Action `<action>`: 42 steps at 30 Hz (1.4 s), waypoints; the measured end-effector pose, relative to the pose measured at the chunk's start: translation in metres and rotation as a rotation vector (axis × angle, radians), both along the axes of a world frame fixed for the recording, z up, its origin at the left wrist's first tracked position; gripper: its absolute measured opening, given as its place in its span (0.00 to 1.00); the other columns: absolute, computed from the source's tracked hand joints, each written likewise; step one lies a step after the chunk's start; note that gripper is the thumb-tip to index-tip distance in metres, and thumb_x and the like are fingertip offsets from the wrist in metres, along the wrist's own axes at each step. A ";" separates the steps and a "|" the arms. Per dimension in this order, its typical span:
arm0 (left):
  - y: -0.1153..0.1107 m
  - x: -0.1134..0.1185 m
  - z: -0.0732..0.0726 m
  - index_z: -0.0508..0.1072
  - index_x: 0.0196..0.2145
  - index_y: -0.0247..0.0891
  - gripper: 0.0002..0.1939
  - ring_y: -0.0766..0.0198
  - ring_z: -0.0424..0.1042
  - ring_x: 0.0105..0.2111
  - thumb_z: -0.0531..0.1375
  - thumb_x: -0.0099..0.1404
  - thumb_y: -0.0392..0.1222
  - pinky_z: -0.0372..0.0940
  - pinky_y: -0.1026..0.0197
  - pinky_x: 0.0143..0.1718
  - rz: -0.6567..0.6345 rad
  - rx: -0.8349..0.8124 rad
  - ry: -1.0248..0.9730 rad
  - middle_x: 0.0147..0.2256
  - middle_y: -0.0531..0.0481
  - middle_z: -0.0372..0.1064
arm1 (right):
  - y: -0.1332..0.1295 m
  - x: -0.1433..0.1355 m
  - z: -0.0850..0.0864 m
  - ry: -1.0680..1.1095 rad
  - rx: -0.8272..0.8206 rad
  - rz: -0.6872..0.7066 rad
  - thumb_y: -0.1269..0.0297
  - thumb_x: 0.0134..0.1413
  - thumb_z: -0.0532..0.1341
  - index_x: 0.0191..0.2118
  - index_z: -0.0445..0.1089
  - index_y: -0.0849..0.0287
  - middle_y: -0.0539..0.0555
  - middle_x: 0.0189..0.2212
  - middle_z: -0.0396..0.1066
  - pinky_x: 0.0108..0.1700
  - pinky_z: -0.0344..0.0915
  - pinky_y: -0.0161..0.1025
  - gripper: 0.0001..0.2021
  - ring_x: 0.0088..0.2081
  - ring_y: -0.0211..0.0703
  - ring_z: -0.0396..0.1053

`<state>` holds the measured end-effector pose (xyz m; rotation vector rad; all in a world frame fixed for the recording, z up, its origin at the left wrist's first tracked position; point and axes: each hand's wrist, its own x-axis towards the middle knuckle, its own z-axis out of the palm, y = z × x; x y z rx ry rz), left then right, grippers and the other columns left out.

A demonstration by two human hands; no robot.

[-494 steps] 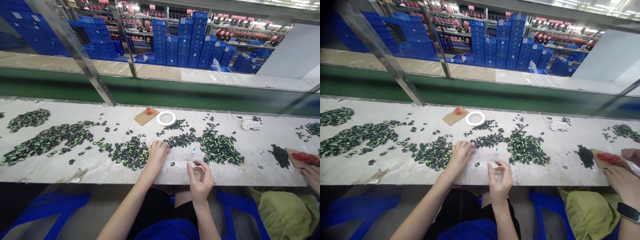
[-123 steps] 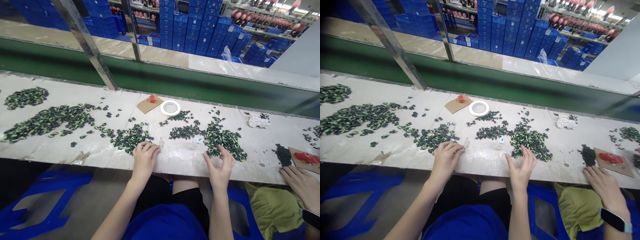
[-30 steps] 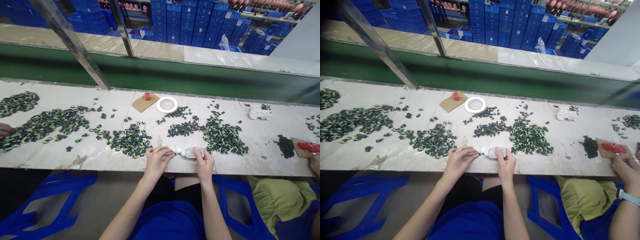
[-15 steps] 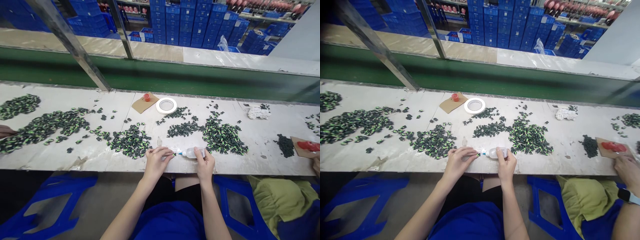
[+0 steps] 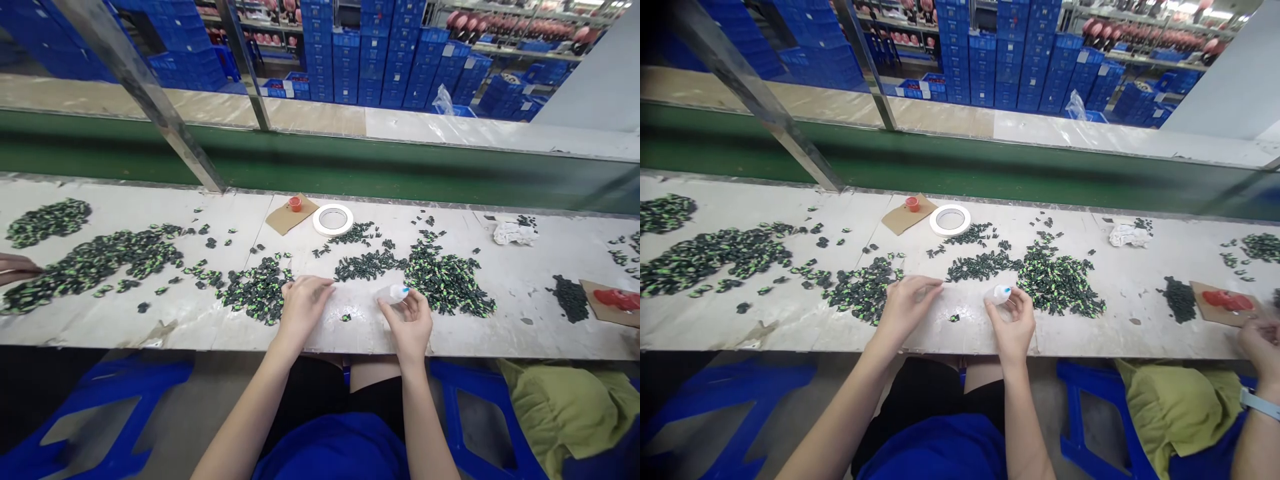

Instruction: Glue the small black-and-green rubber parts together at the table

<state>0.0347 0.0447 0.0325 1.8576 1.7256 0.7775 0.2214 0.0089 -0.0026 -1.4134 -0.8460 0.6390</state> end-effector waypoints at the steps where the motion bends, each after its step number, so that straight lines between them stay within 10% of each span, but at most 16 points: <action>1: 0.005 0.003 0.001 0.78 0.35 0.43 0.06 0.49 0.71 0.46 0.60 0.63 0.39 0.56 0.44 0.50 0.026 0.016 0.045 0.39 0.47 0.79 | 0.003 -0.001 -0.001 -0.050 -0.021 0.012 0.58 0.35 0.72 0.42 0.66 0.59 0.58 0.39 0.73 0.44 0.70 0.47 0.25 0.40 0.47 0.72; 9: 0.021 0.018 -0.005 0.76 0.33 0.40 0.06 0.47 0.67 0.47 0.59 0.62 0.33 0.57 0.48 0.45 0.023 -0.011 0.177 0.40 0.44 0.76 | -0.006 -0.001 0.004 -0.520 0.074 -0.033 0.53 0.40 0.71 0.50 0.65 0.60 0.62 0.44 0.70 0.37 0.71 0.45 0.31 0.40 0.49 0.70; 12: 0.015 0.014 -0.003 0.75 0.32 0.40 0.07 0.50 0.68 0.45 0.58 0.62 0.32 0.56 0.49 0.45 -0.079 -0.006 0.106 0.37 0.47 0.77 | -0.021 -0.009 0.011 -0.635 0.231 -0.081 0.58 0.49 0.68 0.44 0.68 0.59 0.58 0.37 0.72 0.32 0.69 0.42 0.18 0.34 0.45 0.69; 21: -0.015 0.015 0.005 0.76 0.33 0.42 0.06 0.59 0.73 0.39 0.59 0.63 0.34 0.59 0.55 0.46 -0.385 0.029 -0.265 0.34 0.51 0.78 | -0.027 -0.027 0.011 -0.043 -0.052 0.368 0.58 0.49 0.67 0.36 0.72 0.58 0.52 0.29 0.74 0.34 0.74 0.37 0.10 0.32 0.41 0.74; 26: -0.021 0.012 -0.004 0.72 0.44 0.42 0.11 0.58 0.75 0.39 0.59 0.64 0.35 0.59 0.51 0.50 -0.281 -0.071 -0.336 0.34 0.51 0.79 | -0.027 -0.026 0.009 0.047 -0.139 0.362 0.58 0.47 0.67 0.31 0.72 0.59 0.52 0.27 0.74 0.34 0.72 0.35 0.10 0.30 0.41 0.74; 33: -0.035 0.008 -0.030 0.77 0.35 0.42 0.06 0.50 0.67 0.48 0.61 0.61 0.34 0.62 0.47 0.46 -0.202 0.126 -0.005 0.43 0.45 0.75 | -0.031 -0.021 0.005 0.040 -0.173 0.253 0.58 0.46 0.67 0.34 0.73 0.60 0.52 0.27 0.73 0.33 0.72 0.35 0.12 0.29 0.41 0.74; 42: -0.039 0.012 -0.028 0.75 0.36 0.40 0.06 0.59 0.74 0.37 0.58 0.63 0.35 0.69 0.55 0.42 -0.202 0.063 -0.281 0.35 0.47 0.75 | -0.035 -0.026 0.004 0.058 -0.179 0.305 0.55 0.52 0.63 0.37 0.78 0.59 0.56 0.35 0.79 0.42 0.74 0.45 0.13 0.37 0.49 0.77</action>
